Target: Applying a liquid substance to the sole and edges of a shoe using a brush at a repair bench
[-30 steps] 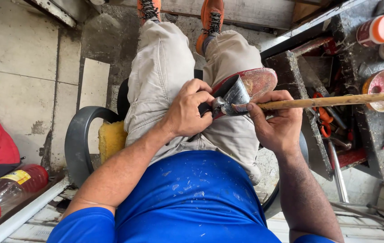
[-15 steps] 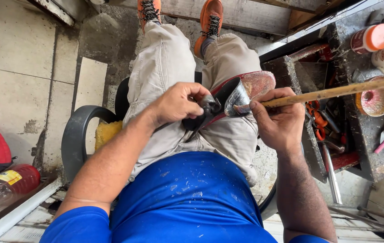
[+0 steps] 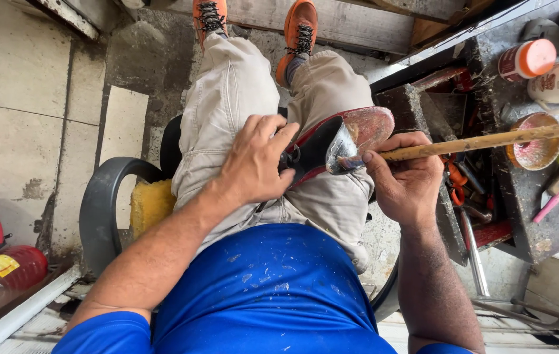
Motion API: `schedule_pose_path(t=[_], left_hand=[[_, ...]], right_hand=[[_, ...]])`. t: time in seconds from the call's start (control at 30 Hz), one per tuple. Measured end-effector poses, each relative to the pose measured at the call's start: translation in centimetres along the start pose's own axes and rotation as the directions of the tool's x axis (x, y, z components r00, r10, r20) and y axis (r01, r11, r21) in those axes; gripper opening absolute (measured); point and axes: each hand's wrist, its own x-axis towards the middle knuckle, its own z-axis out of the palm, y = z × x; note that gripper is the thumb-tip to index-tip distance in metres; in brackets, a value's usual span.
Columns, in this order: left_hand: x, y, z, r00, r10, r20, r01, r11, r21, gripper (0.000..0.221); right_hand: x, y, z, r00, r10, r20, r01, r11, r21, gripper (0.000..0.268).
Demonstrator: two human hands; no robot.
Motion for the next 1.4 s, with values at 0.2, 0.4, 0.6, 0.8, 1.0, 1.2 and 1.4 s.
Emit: schedule_pose_path(t=[0.2, 0.4, 0.6, 0.8, 1.0, 1.2, 1.4], left_hand=[[0.9, 4.4, 4.1, 0.946, 0.098, -0.310, -0.199, 0.929, -0.313, 0.083], [3.9, 6.2, 6.4, 0.846, 0.004, -0.534, -0.195, 0.933, -0.303, 0.084], [5.1, 7.3, 5.9, 0.760, -0.039, -0.649, -0.220, 0.924, -0.313, 0.071], [5.5, 7.2, 5.7, 0.721, -0.039, -0.692, -0.253, 0.915, -0.315, 0.065], [4.7, 6.3, 3.8, 0.839, -0.083, -0.537, -0.245, 0.825, -0.509, 0.070], [3.4, 6.7, 0.8, 0.878, 0.033, -0.478, -0.302, 0.813, -0.498, 0.069], [0.8, 5.1, -0.9, 0.931, 0.105, -0.349, -0.345, 0.556, -0.756, 0.075]], right_hand=[[0.2, -0.3, -0.7, 0.996, -0.075, -0.045, 0.076, 0.997, 0.016, 0.025], [0.6, 0.0, -1.1, 0.992, -0.086, -0.090, 0.097, 0.987, 0.128, 0.024], [0.6, 0.8, -0.8, 0.988, -0.082, -0.133, 0.111, 0.967, 0.227, 0.023], [0.7, 0.1, 0.1, 0.974, -0.123, -0.188, 0.179, 0.931, 0.317, 0.024], [1.9, -2.8, -3.6, 0.952, -0.180, -0.247, 0.265, 0.890, 0.370, 0.030], [1.7, -2.3, -14.8, 0.794, -0.100, -0.600, 0.250, 0.953, 0.173, 0.014], [1.9, 1.7, -20.5, 0.759, 0.120, -0.640, -0.211, 0.975, -0.067, 0.014]])
